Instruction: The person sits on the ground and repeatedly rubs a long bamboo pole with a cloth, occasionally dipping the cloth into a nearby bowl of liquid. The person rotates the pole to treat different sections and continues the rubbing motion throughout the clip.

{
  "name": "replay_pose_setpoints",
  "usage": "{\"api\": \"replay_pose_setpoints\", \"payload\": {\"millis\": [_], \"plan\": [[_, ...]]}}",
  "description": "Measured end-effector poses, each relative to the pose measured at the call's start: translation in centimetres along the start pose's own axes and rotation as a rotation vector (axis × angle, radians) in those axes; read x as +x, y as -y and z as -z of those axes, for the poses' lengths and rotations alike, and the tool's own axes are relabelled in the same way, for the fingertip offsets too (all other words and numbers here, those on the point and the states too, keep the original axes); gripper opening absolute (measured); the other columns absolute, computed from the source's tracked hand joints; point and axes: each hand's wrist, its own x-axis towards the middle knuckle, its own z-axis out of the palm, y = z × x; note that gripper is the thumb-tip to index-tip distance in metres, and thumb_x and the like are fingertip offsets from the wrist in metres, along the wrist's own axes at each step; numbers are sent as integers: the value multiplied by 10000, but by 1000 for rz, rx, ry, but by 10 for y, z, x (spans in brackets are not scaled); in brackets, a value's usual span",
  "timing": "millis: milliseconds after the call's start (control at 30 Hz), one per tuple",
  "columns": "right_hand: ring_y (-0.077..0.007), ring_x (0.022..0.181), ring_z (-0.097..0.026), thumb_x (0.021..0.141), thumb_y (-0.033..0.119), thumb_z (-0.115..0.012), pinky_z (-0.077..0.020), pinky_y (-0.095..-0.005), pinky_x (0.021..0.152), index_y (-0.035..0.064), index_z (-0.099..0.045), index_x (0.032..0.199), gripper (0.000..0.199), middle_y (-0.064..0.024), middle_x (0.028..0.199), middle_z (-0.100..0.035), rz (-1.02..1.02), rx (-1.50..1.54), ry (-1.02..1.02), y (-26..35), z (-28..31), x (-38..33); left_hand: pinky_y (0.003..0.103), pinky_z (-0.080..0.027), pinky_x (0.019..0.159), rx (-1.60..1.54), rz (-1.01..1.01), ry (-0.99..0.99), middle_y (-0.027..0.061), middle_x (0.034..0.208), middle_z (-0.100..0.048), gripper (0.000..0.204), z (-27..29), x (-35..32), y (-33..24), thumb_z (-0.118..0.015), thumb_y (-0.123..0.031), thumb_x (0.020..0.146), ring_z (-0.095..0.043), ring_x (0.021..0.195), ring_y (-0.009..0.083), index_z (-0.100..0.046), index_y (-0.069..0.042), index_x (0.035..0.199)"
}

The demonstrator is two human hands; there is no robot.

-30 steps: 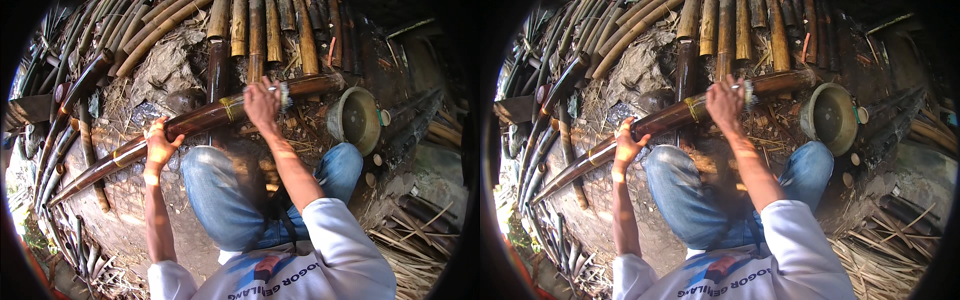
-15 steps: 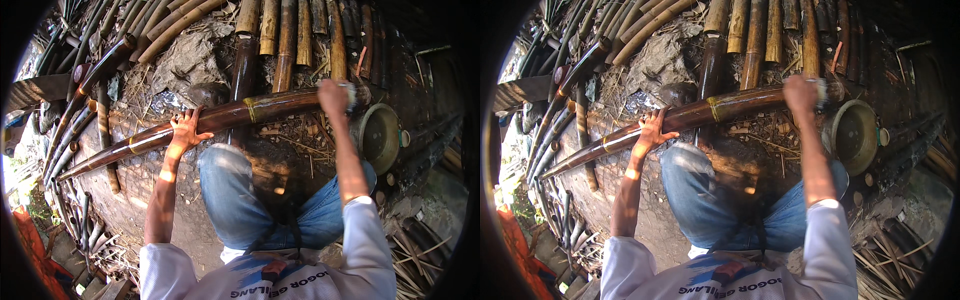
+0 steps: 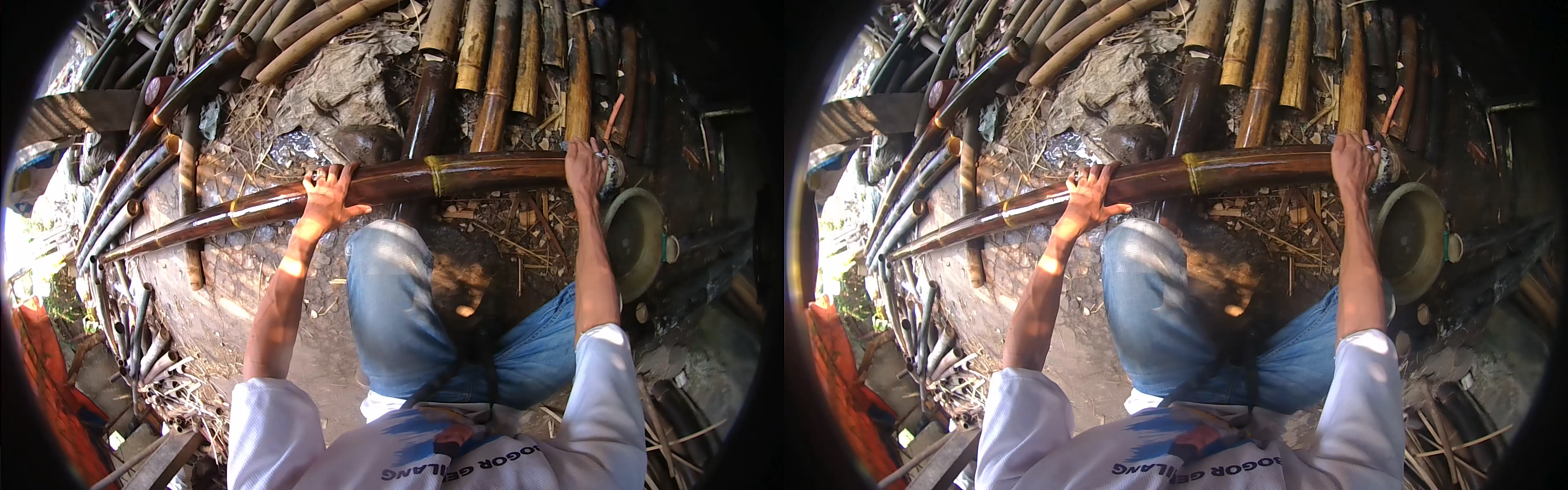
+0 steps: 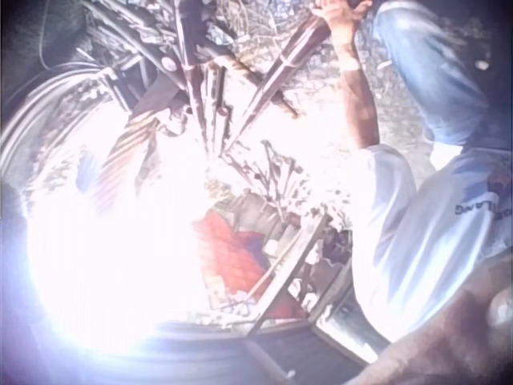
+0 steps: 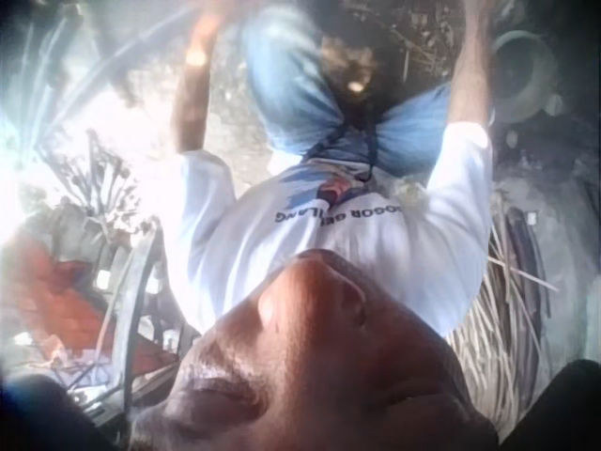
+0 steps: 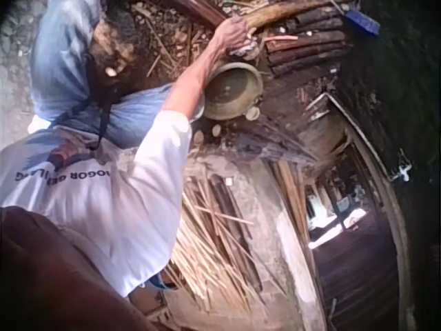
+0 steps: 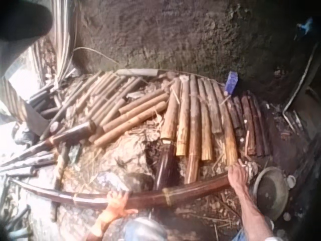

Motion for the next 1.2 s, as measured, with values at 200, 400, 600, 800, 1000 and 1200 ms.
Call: {"api": "replay_pose_setpoints", "payload": {"millis": [200, 400, 600, 800, 1000, 1200], "plan": [[-305, 1097, -657, 1009, 362, -481, -389, -511, 1090, 133, -761, 1060, 365, -116, 1063, -731, 416, 121, 141, 174, -68, -95, 682, -231, 1106, -9, 1, -3, 219, 1352, -557, 1081, 3, 0, -1, -666, -790, 738, -512, 1307, 424, -385, -119, 1537], [-323, 1267, -598, 1024, 290, -511, -460, -544, 1035, 122, -732, 1116, 292, -150, 1249, -692, 552, 42, 24, 102, -75, -76, 691, -233, 1106, -3, -14, 78, 228, 1394, -526, 1043, 9, -1, -1, -744, -677, 762, -485, 1354, 419, -350, -132, 1559], [-418, 891, -695, 1001, 275, -460, -525, -538, 740, 60, -732, 955, 350, -252, 942, -700, -7, -86, 164, 8, 2, -4, 633, -223, 1120, 19, 57, -35, 200, 1374, -500, 1055, -1, -17, -18, -894, -364, 681, -470, 1321, 355, -350, -80, 1539], [-403, 1264, -580, 966, 236, -550, -310, -533, 1190, 48, -715, 1097, 283, -172, 1240, -682, 693, 267, -73, 210, -102, -153, 618, -145, 1168, -11, 161, -211, 152, 1488, -403, 1131, -24, -28, -34, -916, -224, 608, -384, 1414, 334, -320, -191, 1568], [-421, 1255, -586, 1021, 251, -487, -355, -553, 1142, 13, -660, 1211, 351, -226, 1313, -632, 66, 137, 164, 25, -20, -48, 621, -123, 1177, -17, 191, -157, 158, 1522, -385, 1120, -25, -33, -32, -870, -152, 608, -348, 1453, 338, -316, -208, 1581], [-385, 1234, -586, 1032, 234, -446, -342, -549, 1162, 11, -708, 1061, 346, -239, 1156, -666, 174, 20, 172, 80, -33, -56, 621, -97, 1199, -31, 184, -352, 172, 1502, -420, 1060, -32, -28, -44, -821, -136, 603, -353, 1435, 342, -372, -159, 1563]]}}
